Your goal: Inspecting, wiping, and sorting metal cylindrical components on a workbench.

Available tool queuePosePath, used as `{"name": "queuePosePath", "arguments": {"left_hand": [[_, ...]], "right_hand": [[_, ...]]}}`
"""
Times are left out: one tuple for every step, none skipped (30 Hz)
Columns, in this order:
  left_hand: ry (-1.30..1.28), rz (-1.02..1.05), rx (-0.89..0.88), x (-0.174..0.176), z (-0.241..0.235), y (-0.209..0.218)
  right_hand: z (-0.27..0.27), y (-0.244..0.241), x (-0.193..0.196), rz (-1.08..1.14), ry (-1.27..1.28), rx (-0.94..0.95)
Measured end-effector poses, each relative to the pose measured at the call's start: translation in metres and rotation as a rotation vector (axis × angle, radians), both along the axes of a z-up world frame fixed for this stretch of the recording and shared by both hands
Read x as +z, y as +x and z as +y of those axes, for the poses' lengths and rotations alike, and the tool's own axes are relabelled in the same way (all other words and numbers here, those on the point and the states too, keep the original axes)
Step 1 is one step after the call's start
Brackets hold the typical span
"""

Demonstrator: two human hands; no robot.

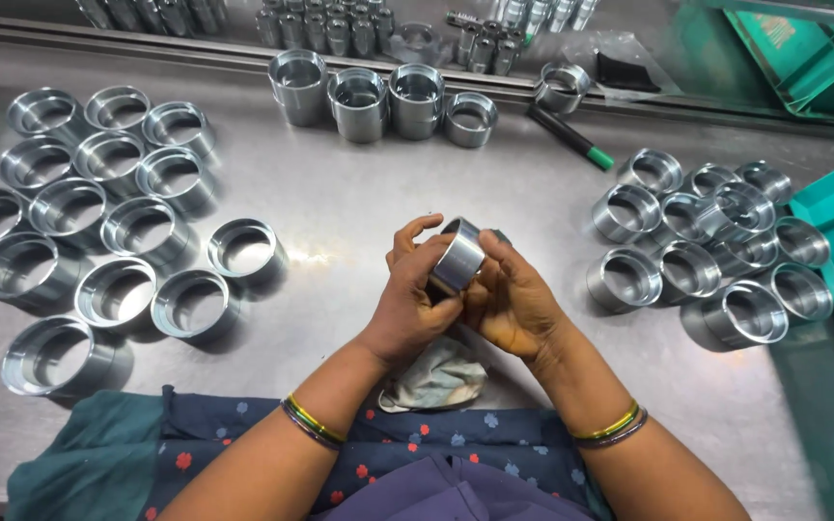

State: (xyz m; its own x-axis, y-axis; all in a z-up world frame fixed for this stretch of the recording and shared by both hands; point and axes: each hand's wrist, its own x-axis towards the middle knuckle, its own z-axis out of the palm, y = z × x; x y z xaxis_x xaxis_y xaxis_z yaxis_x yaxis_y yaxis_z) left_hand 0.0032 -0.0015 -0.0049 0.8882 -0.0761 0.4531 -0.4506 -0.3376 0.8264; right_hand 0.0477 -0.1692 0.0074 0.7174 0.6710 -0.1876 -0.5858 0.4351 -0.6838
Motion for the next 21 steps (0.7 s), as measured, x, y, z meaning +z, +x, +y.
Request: {"name": "queuePosePath", "arguments": {"left_hand": [[0.014, 0.004, -0.011, -0.001, 0.000, 0.001], [0.028, 0.008, -0.022, -0.002, 0.000, 0.002], [0.025, 0.005, -0.018, 0.000, -0.001, 0.000], [-0.030, 0.057, -0.010, 0.001, -0.001, -0.001], [-0.084, 0.109, -0.003, 0.002, -0.001, -0.003], [-0.086, 0.107, 0.000, 0.001, 0.001, -0.002], [-0.060, 0.011, -0.022, 0.001, 0.002, -0.001], [-0.034, -0.085, -0.044, 0.001, 0.004, 0.000], [-0.034, -0.090, -0.042, -0.001, 0.003, 0.001], [-0.212, 0.030, -0.082, -0.002, 0.003, 0.002], [-0.389, 0.153, -0.117, -0.005, 0.003, 0.001], [-0.391, 0.151, -0.110, -0.011, 0.003, 0.005], [-0.268, 0.080, 0.020, -0.017, 0.005, 0.010], [-0.145, 0.011, 0.150, -0.022, 0.008, 0.014], [-0.146, 0.006, 0.163, -0.024, 0.009, 0.017], [-0.105, 0.004, 0.245, -0.025, 0.011, 0.020], [-0.063, 0.002, 0.324, -0.027, 0.013, 0.024], [-0.063, -0.003, 0.335, -0.025, 0.017, 0.023], [-0.086, 0.025, 0.328, -0.024, 0.017, 0.023], [-0.109, 0.053, 0.322, -0.022, 0.017, 0.023], [-0.114, 0.051, 0.324, -0.024, 0.017, 0.023]], "right_hand": [[-0.003, 0.002, -0.005, -0.002, 0.020, 0.007], [-0.006, 0.005, -0.010, -0.004, 0.040, 0.014], [-0.005, 0.003, -0.005, -0.006, 0.037, 0.017], [-0.004, 0.000, 0.000, -0.075, -0.043, -0.027], [-0.003, -0.002, 0.004, -0.145, -0.121, -0.071], [-0.002, -0.001, 0.002, -0.147, -0.123, -0.067], [-0.001, 0.000, 0.000, -0.020, -0.088, -0.050], [0.000, 0.001, -0.002, 0.108, -0.053, -0.031], [0.000, 0.001, 0.002, 0.103, -0.054, -0.028], [0.000, 0.000, 0.005, 0.032, -0.261, -0.040], [0.002, -0.001, 0.008, -0.037, -0.468, -0.047], [-0.003, -0.008, 0.004, -0.039, -0.468, -0.039], [-0.007, -0.012, 0.002, -0.415, -0.845, 0.009], [-0.010, -0.016, 0.000, -0.805, -1.208, 0.055], [-0.009, -0.036, 0.008, -0.816, -1.203, 0.064], [-0.008, -0.056, 0.016, -1.178, -1.135, 0.103], [-0.008, -0.077, 0.023, -1.534, -1.036, 0.142], [-0.008, -0.077, 0.014, -1.543, -1.028, 0.147], [-0.012, -0.080, 0.005, -1.550, -0.982, 0.182], [-0.016, -0.081, -0.003, -1.556, -0.935, 0.218], [-0.022, -0.069, -0.008, -1.560, -0.938, 0.223]]}}
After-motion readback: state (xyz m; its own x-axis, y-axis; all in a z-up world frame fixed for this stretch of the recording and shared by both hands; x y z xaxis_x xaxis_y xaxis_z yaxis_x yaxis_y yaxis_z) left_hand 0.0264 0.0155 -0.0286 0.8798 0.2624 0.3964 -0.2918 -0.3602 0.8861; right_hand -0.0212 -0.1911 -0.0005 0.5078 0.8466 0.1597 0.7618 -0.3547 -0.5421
